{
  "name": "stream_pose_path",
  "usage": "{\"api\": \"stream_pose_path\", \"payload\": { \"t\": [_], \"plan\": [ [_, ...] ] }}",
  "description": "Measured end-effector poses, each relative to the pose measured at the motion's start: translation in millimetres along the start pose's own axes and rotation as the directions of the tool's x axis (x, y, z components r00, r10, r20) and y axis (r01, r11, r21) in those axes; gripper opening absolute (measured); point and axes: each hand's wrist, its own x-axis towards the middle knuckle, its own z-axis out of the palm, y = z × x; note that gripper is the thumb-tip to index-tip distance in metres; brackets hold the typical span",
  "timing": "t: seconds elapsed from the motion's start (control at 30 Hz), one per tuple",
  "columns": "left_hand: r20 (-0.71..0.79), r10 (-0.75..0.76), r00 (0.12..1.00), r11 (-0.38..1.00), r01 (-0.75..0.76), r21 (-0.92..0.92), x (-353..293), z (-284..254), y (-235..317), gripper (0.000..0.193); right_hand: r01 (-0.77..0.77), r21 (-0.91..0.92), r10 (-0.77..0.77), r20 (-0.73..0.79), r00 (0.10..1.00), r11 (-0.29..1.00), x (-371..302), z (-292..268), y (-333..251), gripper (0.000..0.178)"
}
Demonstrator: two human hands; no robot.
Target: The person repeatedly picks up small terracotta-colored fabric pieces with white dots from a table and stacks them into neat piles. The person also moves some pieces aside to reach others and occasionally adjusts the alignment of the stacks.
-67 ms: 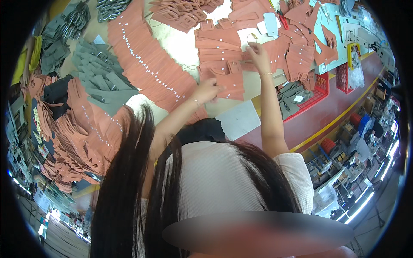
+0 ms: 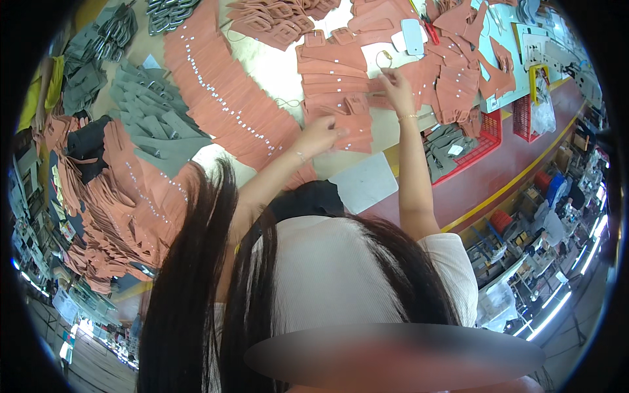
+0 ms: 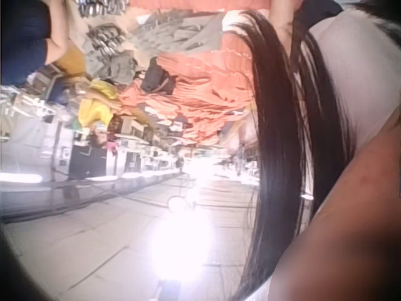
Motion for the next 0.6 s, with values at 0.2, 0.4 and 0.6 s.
{"api": "stream_pose_path", "payload": {
  "t": [0.2, 0.4, 0.6],
  "plan": [
    [0.024, 0.364, 0.931, 0.93, -0.362, -0.068, 3, -18, 87, 0.03, -0.073, 0.036, 0.074, -0.005, 0.997, 0.997, -29, -20, 10, 0.032],
    [-0.04, 0.319, 0.947, 0.901, -0.316, -0.297, 57, -65, 108, 0.032, -0.081, 0.06, 0.08, 0.02, 0.997, 0.995, -38, -14, 2, 0.03],
    [-0.259, -0.02, 0.966, 0.932, 0.112, 0.346, 111, -117, 64, 0.043, -0.091, 0.142, 0.081, 0.072, 0.994, 0.986, -45, 5, 17, 0.03]
  ]
}}
